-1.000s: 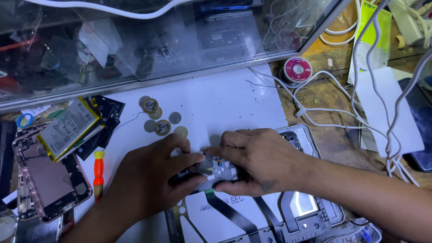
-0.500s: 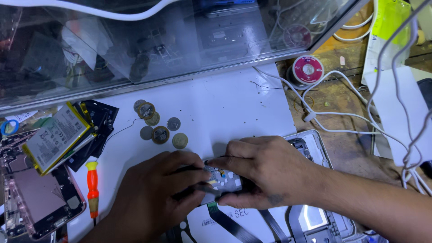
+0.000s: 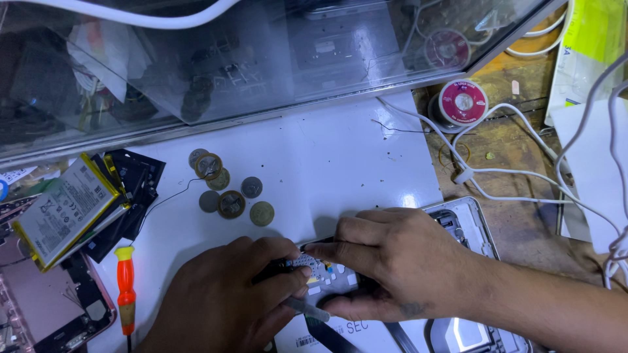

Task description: The person uses tweezers to carefully place and align a small electronic component onto a circuit board within a disassembled smartphone. They then use a small screwdriver to secure the component and adjust other parts of the internal assembly.

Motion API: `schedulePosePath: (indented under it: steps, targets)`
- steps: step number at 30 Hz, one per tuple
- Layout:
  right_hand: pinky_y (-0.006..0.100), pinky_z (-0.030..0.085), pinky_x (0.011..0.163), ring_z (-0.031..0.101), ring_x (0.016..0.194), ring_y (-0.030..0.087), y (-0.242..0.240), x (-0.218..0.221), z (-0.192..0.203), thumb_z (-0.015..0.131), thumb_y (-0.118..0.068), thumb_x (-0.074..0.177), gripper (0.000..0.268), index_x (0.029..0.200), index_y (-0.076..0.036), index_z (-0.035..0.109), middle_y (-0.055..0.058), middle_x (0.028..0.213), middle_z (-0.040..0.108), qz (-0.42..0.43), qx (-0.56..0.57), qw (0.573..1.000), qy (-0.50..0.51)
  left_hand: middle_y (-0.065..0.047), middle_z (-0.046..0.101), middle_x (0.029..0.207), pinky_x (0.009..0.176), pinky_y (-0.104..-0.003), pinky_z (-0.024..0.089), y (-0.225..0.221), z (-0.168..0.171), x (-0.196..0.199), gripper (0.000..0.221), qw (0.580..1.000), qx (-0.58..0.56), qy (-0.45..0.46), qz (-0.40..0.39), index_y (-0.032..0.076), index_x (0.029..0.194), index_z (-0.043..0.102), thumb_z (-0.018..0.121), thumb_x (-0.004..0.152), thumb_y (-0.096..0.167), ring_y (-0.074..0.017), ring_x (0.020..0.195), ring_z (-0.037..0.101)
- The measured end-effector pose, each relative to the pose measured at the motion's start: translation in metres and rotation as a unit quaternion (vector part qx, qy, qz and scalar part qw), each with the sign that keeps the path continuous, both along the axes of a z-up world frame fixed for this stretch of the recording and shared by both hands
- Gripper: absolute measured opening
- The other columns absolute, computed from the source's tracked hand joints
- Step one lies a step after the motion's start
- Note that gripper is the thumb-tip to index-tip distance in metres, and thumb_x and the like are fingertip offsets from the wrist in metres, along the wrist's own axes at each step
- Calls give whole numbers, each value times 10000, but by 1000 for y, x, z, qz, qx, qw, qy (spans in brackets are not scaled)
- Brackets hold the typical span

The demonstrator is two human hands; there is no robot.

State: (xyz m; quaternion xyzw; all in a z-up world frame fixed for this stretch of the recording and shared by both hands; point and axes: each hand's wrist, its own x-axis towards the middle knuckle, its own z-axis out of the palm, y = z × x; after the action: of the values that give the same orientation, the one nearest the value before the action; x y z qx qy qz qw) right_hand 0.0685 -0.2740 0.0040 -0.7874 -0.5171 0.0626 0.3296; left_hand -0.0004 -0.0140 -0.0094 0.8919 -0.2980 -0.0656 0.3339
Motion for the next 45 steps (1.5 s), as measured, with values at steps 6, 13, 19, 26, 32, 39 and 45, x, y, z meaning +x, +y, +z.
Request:
schedulePosePath:
  steps: [6, 13, 19, 26, 32, 39, 45]
  targets:
    - [358, 544, 638, 649, 746, 226, 0, -1, -2, 814, -453, 860, 549, 1201, -32, 728, 49, 836, 587, 0, -12, 1000, -11, -71, 607, 1160, 593, -415, 475, 2, -7, -3, 446, 996, 55, -52, -47, 135, 1144, 707, 807, 723, 244, -239, 809, 608]
    - [362, 548, 644, 654, 755, 235, 1, -1, -2, 811, -442, 844, 547, 1193, -29, 728, 55, 842, 598, 3, -15, 1000, -14, -80, 601, 1157, 563, -409, 465, 2, -8, -8, 469, 993, 69, -79, -45, 113, 1168, 711, 790, 736, 279, -237, 779, 590]
    - [353, 558, 654, 657, 759, 224, 0, -2, -3, 814, -461, 847, 563, 1190, -23, 728, 50, 847, 604, 1, -15, 1000, -19, -80, 622, 1194, 594, -414, 491, 4, -8, -8, 473, 993, 73, -74, -56, 101, 1164, 709, 777, 728, 273, -238, 793, 607]
    - [348, 552, 627, 649, 727, 215, 1, -2, -3, 822, -464, 842, 555, 1165, -21, 739, 48, 827, 610, 2, -20, 1000, -17, -86, 647, 1128, 594, -412, 504, 4, -6, -7, 380, 994, 40, -78, -62, 80, 1110, 705, 750, 774, 252, -240, 789, 626]
    - [347, 552, 632, 652, 739, 219, 1, -3, -3, 824, -457, 838, 540, 1156, -29, 739, 47, 836, 615, -1, -14, 1000, -23, -81, 652, 1086, 603, -399, 528, 6, -4, 0, 350, 990, 28, -107, -93, 67, 1081, 707, 746, 779, 239, -235, 798, 653]
    - [350, 556, 637, 652, 736, 219, 1, -3, -4, 821, -458, 836, 571, 1203, -29, 740, 48, 820, 607, -4, -20, 1000, -18, -42, 646, 1147, 608, -424, 486, 4, -7, -2, 380, 999, 9, -30, -38, 133, 1135, 717, 782, 775, 233, -239, 762, 611]
    - [342, 555, 636, 647, 727, 208, 2, -3, -5, 814, -465, 841, 574, 1220, -40, 739, 33, 818, 604, -10, -12, 1000, -22, -23, 661, 1230, 655, -405, 507, 6, -7, -4, 458, 999, -7, -22, -32, 136, 1186, 711, 762, 740, 229, -233, 780, 609]
